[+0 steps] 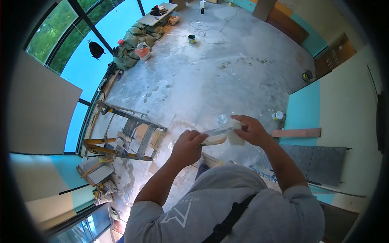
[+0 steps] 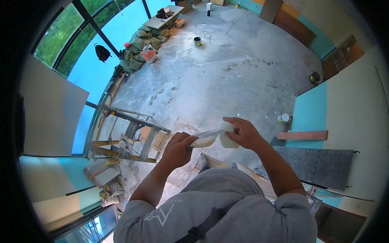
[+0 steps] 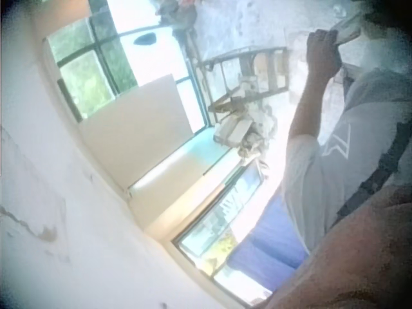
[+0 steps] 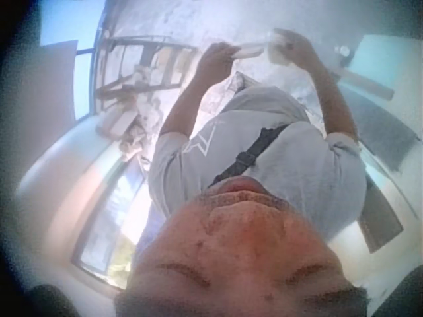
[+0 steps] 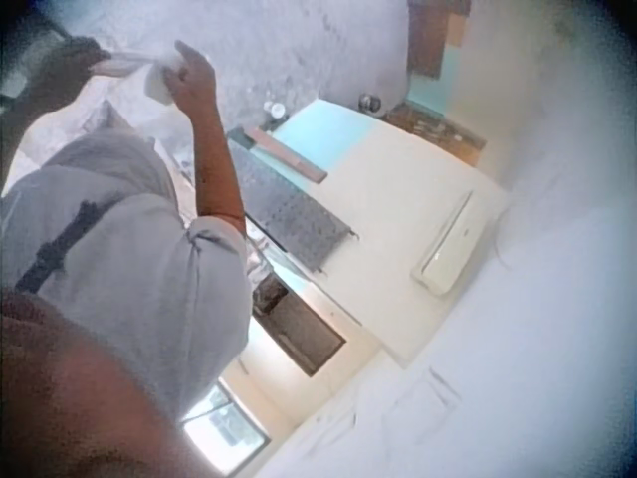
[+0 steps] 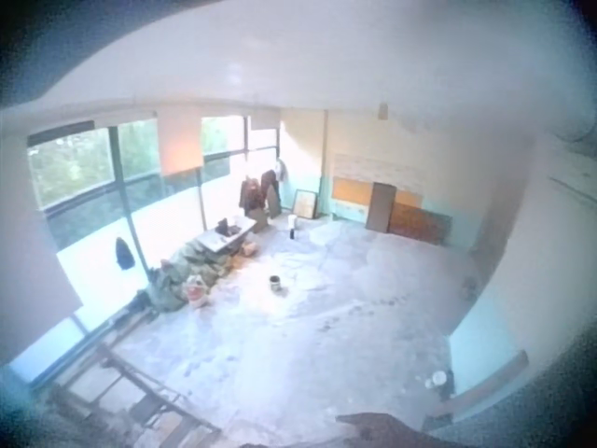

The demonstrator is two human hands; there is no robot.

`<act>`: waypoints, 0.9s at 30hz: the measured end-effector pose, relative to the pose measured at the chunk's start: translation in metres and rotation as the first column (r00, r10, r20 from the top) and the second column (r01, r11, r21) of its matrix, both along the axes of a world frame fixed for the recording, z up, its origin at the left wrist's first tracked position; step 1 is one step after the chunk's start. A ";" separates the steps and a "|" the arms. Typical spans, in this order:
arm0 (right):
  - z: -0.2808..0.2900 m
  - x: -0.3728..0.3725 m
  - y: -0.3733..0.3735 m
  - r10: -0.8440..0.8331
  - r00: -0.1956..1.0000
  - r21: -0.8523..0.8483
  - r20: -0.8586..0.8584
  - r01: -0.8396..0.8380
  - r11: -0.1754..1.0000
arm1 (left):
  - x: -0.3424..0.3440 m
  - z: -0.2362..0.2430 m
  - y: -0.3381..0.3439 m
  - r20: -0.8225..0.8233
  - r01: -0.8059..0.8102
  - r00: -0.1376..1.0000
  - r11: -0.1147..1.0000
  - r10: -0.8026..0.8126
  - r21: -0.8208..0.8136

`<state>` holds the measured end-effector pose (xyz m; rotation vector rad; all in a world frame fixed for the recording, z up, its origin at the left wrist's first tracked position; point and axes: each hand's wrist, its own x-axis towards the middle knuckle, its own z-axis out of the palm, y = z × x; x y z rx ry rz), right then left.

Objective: The person applies mesh drywall tape to a ceiling seam and then covers it with compound using a joint knife and hawk.

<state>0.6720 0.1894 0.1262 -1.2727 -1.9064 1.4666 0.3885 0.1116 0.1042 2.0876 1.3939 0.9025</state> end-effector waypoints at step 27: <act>0.004 -0.003 -0.014 0.019 0.988 0.117 0.153 -0.037 0.993 | 0.018 0.014 -0.002 -0.119 0.041 0.992 0.997 -0.032 0.072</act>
